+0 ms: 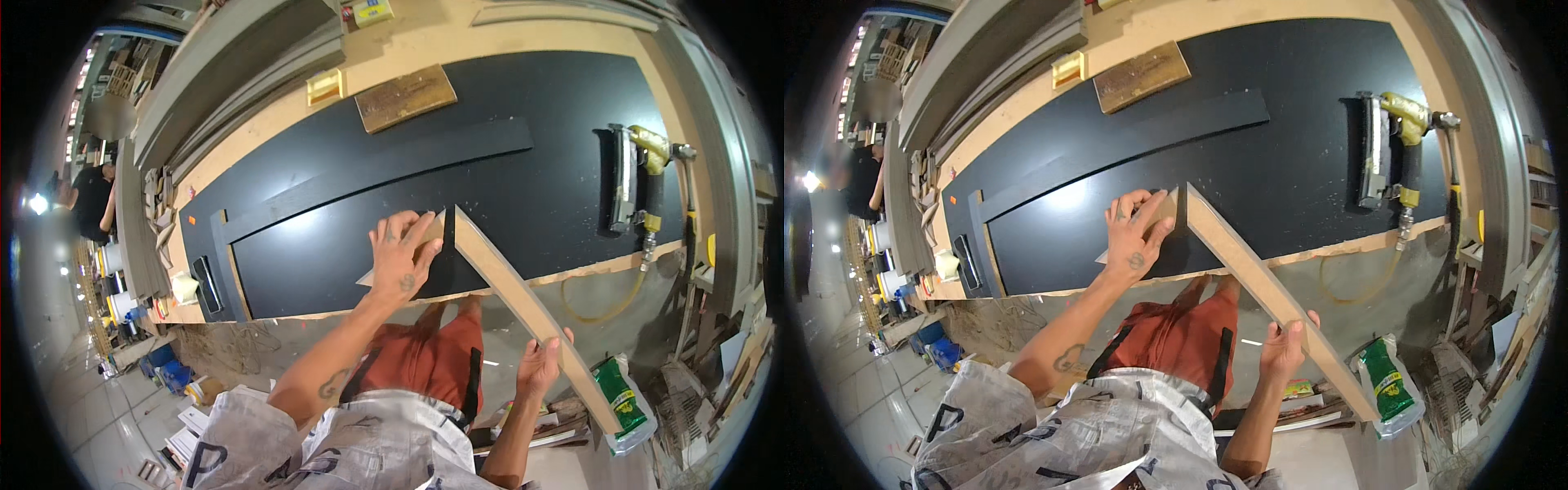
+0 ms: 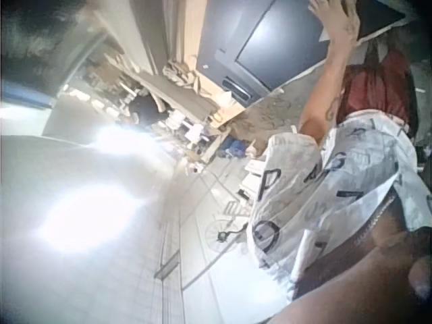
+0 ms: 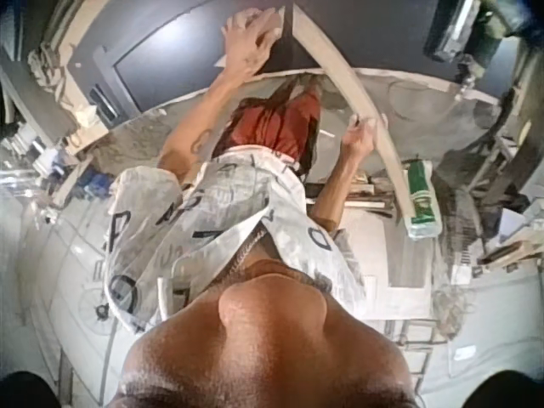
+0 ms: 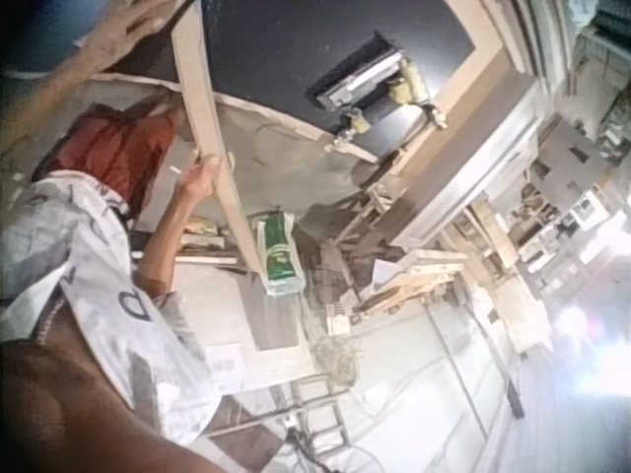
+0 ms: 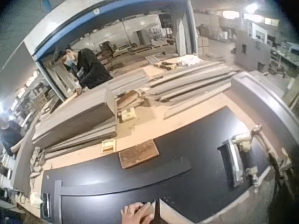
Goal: The recorder assembles and nails wood frame components using a hammer and a pneumatic nail gun in a wood manufacturing environment.
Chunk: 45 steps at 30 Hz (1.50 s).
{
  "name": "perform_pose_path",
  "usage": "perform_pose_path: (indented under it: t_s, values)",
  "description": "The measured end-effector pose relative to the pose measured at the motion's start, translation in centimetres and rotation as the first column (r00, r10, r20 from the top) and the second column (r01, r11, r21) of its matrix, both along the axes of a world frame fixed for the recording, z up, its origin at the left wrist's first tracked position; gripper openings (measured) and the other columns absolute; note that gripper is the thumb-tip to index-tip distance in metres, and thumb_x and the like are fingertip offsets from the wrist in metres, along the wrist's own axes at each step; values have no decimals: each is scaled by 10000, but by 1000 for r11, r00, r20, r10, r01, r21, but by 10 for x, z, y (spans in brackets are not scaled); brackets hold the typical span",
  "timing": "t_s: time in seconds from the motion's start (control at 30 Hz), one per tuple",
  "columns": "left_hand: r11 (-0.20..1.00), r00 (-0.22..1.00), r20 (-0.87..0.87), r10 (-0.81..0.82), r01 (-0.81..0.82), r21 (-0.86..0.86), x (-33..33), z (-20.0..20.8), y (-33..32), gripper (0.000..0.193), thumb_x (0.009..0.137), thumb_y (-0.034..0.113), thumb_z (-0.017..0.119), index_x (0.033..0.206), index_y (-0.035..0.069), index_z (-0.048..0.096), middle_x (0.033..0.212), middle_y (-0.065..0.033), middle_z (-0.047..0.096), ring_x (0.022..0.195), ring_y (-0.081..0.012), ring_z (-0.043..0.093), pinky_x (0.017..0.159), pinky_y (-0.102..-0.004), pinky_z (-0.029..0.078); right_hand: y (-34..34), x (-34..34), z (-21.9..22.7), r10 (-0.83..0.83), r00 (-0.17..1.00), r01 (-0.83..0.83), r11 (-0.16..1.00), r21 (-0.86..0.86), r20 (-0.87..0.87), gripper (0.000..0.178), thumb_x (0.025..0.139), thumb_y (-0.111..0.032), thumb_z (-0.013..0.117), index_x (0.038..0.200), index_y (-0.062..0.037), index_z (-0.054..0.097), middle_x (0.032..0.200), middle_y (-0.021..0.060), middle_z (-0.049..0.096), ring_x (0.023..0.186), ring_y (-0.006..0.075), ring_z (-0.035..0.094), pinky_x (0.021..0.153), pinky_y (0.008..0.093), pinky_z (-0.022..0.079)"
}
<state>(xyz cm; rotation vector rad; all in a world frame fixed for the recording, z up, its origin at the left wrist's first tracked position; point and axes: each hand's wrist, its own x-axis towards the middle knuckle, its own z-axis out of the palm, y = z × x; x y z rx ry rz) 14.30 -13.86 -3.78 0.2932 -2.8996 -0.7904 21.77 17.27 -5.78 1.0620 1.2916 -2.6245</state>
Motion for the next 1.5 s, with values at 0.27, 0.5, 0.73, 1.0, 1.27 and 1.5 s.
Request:
perform_pose_path:
  t_s: [0.27, 0.5, 0.73, 1.0, 1.27, 1.5]
  values:
    - [998, 999, 14, 46, -45, -32, -9, 1, 11, 445, 888, 415, 725, 1244, 149, 699, 1038, -46, 578, 967, -236, 531, 885, -407, 359, -20, 30, -2, -62, 996, 63, 998, -23, 66, 512, 982, -201, 657, 1425, -174, 402, 1274, 19, 553, 1088, 117, 595, 791, 245, 556]
    - [994, 994, -81, 77, -83, -71, -9, -9, 10, 489, 825, 501, 753, 1203, 191, 730, 974, -1, 562, 854, -206, 505, 816, -397, 354, -21, 43, -8, -35, 999, 35, 998, -60, 9, 507, 1003, -189, 633, 1448, -170, 391, 1321, 15, 545, 1098, 96, 596, 805, 230, 600]
    - [994, 996, -35, 77, -79, -79, -9, -6, 10, 502, 796, 438, 801, 1219, 181, 718, 1014, -17, 569, 933, -213, 540, 848, -392, 374, -27, 47, 1, -65, 994, 70, 996, -54, 85, 515, 993, -200, 651, 1452, -185, 419, 1331, 7, 554, 1108, 90, 597, 789, 222, 598]
    - [994, 997, -36, 64, -67, -88, -9, -6, 11, 513, 799, 467, 785, 1208, 165, 721, 1005, -17, 558, 922, -212, 535, 838, -394, 374, -22, 40, 1, -16, 999, 18, 999, -40, 41, 506, 979, -201, 669, 1434, -170, 449, 1314, 16, 572, 1058, 100, 625, 764, 217, 599]
    - [994, 997, -45, 64, -68, -84, -10, -5, 11, 491, 815, 452, 779, 1197, 148, 726, 999, -20, 555, 908, -211, 532, 838, -390, 371, -20, 37, 4, -35, 995, 32, 999, 35, 96, 530, 972, -193, 676, 1443, -146, 437, 1286, 40, 578, 1039, 108, 628, 743, 222, 601]
    - [997, 997, -28, 66, -67, -31, -12, -3, 9, 457, 832, 389, 779, 1210, 138, 726, 974, -19, 564, 904, -204, 527, 846, -384, 359, -20, 34, 4, -23, 998, 22, 1000, 15, 64, 533, 962, -196, 685, 1431, -128, 440, 1304, 79, 575, 1057, 137, 639, 739, 234, 618]
